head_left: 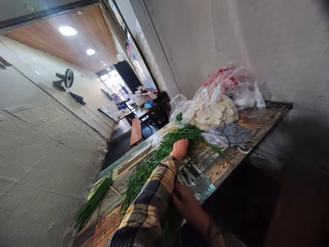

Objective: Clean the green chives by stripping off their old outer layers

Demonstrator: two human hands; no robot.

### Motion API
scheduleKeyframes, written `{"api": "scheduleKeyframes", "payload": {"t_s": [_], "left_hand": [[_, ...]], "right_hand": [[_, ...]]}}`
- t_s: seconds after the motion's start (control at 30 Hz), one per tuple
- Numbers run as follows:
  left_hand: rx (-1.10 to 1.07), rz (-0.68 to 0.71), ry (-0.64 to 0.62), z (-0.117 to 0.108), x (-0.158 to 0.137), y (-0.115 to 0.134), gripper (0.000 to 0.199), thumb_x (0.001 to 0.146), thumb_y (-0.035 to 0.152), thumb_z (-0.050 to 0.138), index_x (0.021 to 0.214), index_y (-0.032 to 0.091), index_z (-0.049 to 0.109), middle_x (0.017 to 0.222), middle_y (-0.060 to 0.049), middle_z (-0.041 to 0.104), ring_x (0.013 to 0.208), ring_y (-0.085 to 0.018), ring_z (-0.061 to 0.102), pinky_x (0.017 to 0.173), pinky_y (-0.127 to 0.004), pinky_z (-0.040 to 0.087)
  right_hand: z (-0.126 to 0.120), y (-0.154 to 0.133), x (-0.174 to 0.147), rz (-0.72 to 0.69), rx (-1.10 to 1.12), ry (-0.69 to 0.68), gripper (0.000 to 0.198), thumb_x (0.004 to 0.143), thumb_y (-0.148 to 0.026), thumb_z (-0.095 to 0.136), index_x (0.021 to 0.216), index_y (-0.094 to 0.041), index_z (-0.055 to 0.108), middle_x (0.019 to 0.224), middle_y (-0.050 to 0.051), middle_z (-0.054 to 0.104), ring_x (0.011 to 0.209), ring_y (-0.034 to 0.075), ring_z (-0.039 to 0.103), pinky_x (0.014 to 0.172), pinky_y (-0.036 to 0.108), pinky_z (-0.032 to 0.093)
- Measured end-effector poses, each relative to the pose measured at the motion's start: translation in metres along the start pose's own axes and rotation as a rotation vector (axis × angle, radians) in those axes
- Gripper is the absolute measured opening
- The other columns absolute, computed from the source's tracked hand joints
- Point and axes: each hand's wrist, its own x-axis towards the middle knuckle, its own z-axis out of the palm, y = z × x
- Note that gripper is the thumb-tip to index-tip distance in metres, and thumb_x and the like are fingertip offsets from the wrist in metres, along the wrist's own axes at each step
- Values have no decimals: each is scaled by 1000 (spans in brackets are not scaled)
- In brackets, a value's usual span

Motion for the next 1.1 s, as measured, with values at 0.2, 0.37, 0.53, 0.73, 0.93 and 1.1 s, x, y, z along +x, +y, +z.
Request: {"api": "scheduleKeyframes", "payload": {"t_s": [0.2, 0.37, 0.53, 0.73, 0.93, 1.1], "left_hand": [[-99, -67, 106, -16, -8, -24, 34, 79, 12, 48, 112, 14, 58, 106, -12, 65, 101, -21, 59, 88, -31, 44], [-896, -200, 371, -49, -36, -82, 18, 71, 17, 54, 83, 11, 65, 68, -2, 62, 60, -12, 54, 58, -23, 42], [-1495, -176, 551, -66, -86, -121, 13, 67, 20, 62, 76, 11, 62, 65, 0, 58, 53, -6, 48, 53, -21, 39], [-1767, -112, 666, -70, -131, -133, 12, 67, 15, 64, 74, 13, 55, 71, 0, 59, 62, -8, 55, 62, -24, 45], [-1955, -135, 753, -57, -175, -135, 10, 69, 12, 63, 78, 14, 58, 77, -1, 62, 69, -9, 58, 70, -25, 48], [-1922, -378, 608, 6, -232, -138, 15, 64, 15, 66, 77, 12, 62, 79, -3, 65, 72, -12, 60, 71, -26, 48]], "right_hand": [[0, 1, 0, -32, -37, 49, 15, 87, -22, 48, 78, -20, 59, 73, 2, 64, 67, 15, 58, 61, 25, 40], [-1, 2, -2, -43, -58, 54, 18, 89, -29, 46, 80, -21, 59, 70, 0, 63, 65, 15, 58, 61, 26, 41], [1, 5, -4, -62, -64, 72, 21, 90, -30, 43, 78, -21, 58, 68, 1, 62, 65, 16, 58, 62, 27, 43], [2, 11, -6, -79, -94, 78, 23, 90, -36, 44, 80, -21, 59, 71, 2, 65, 67, 17, 59, 64, 29, 45], [2, 11, -9, -48, -122, 79, 27, 90, -40, 43, 80, -20, 59, 71, 3, 64, 67, 17, 60, 64, 29, 46], [1, 16, -10, -30, -144, 87, 29, 89, -43, 45, 80, -19, 60, 72, 3, 65, 69, 18, 61, 66, 29, 45]]}}
